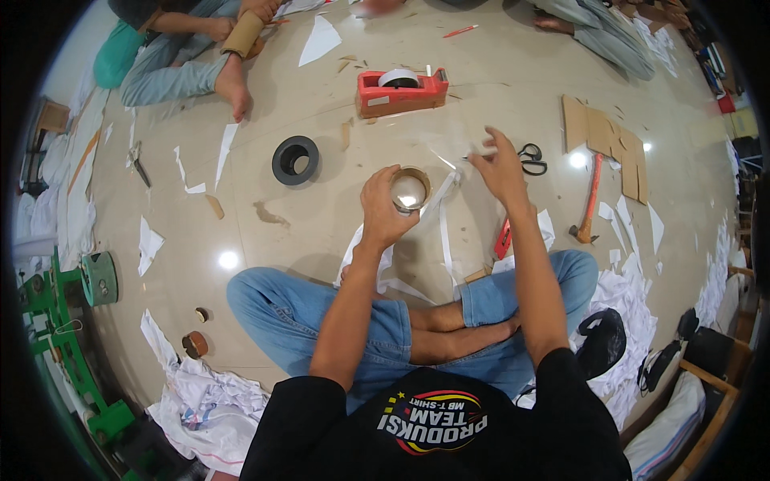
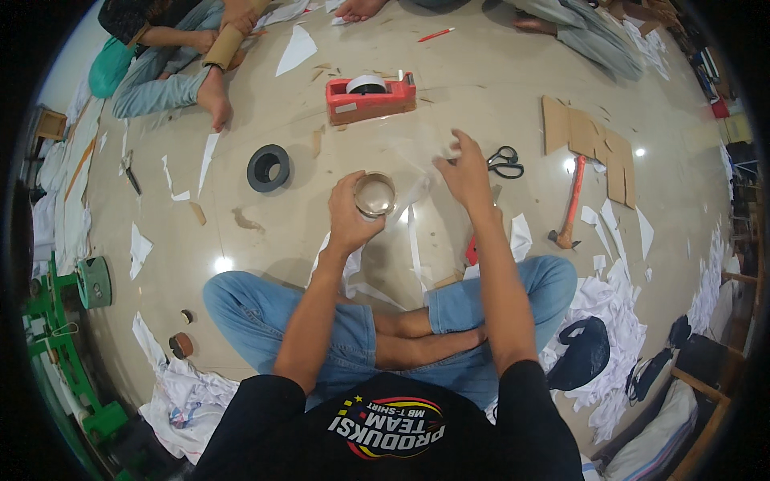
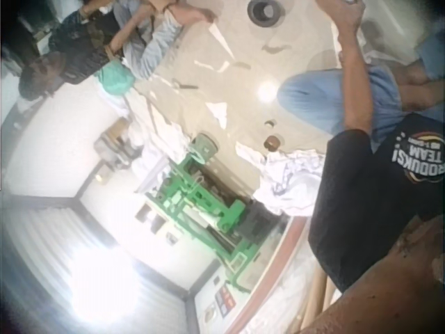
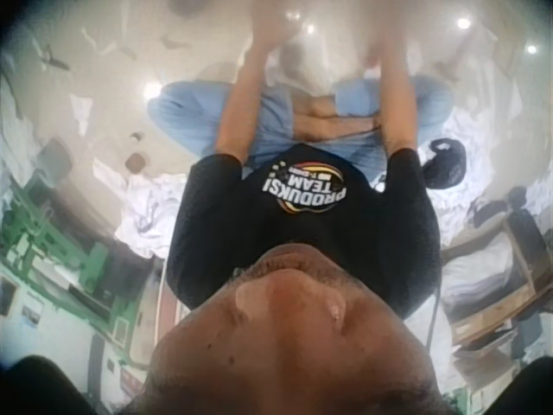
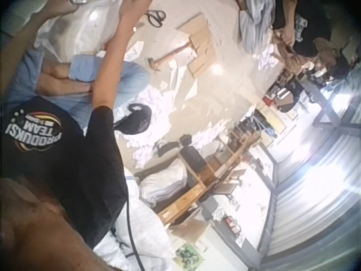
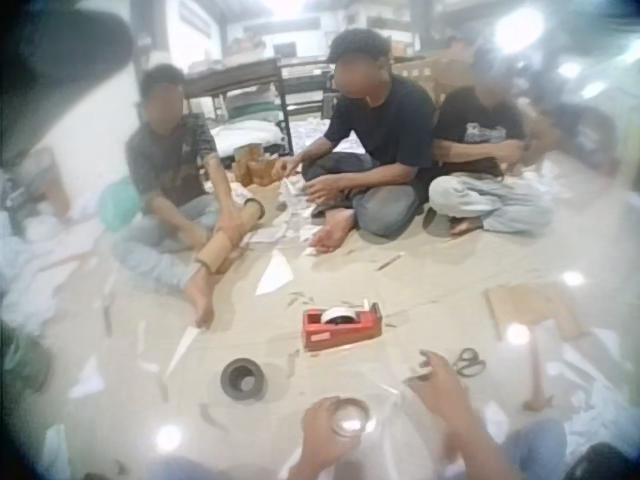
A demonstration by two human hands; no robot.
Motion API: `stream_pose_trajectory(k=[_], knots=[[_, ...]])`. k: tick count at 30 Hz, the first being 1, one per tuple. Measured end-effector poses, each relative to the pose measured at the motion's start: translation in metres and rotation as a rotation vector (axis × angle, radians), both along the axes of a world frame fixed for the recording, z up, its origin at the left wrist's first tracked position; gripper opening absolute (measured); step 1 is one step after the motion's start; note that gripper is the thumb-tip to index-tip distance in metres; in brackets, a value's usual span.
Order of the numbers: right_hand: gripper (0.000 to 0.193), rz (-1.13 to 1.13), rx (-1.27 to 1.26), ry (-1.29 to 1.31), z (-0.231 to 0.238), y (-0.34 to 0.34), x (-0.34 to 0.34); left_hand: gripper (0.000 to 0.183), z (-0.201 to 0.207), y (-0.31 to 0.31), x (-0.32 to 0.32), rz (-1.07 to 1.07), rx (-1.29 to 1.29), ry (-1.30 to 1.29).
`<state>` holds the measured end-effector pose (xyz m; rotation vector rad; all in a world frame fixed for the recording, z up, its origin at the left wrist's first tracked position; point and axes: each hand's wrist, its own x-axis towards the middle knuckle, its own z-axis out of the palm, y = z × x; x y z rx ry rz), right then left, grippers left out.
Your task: The person sits on the floor and uses a utility knife to cut a cardboard tube, then applies tape to the edges. They handle the tube and tape repeatedly while other people work nearby.
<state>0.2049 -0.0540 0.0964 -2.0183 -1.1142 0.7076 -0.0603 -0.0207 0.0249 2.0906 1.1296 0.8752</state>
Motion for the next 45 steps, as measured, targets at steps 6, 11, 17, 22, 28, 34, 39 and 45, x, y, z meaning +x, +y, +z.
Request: stream_pose_trajectory(k=[6, 11, 17, 22, 28, 34, 39, 45], knots=[[0.074, 0.188, 0.325, -0.363, -0.035, 0.130, 0.020, 0.118, 0.015, -0.001, 0.002, -0.062, -0.030, 0.064], [0.071, 0.317, 0.236, -0.338, -0.033, 0.171, 0.026, 0.121, 0.030, 0.014, -0.003, 0.014, -0.113, -0.141], [0.061, 0.230, 0.151, -0.352, -0.027, 0.144, 0.007, 0.127, 0.034, 0.003, -0.014, 0.040, -0.136, -0.081], [0.060, 0.239, 0.055, -0.410, -0.020, 0.123, -0.007, 0.122, 0.015, -0.020, 0.004, 0.114, -0.192, -0.005], [0.052, 0.262, 0.012, -0.354, -0.018, 0.128, -0.009, 0.102, -0.010, -0.009, 0.009, 0.160, 0.003, 0.084], [0.054, 0.303, -0.146, -0.211, -0.014, 0.149, 0.015, 0.102, 0.048, 0.030, -0.003, -0.043, 0.023, 0.452], [0.057, 0.318, -0.207, -0.198, 0.006, 0.130, -0.017, 0.100, 0.060, 0.054, -0.004, -0.097, -0.024, 0.631], [0.062, 0.213, -0.100, -0.231, -0.004, 0.096, -0.042, 0.079, 0.063, 0.104, 0.008, 0.011, 0.185, 0.179]])
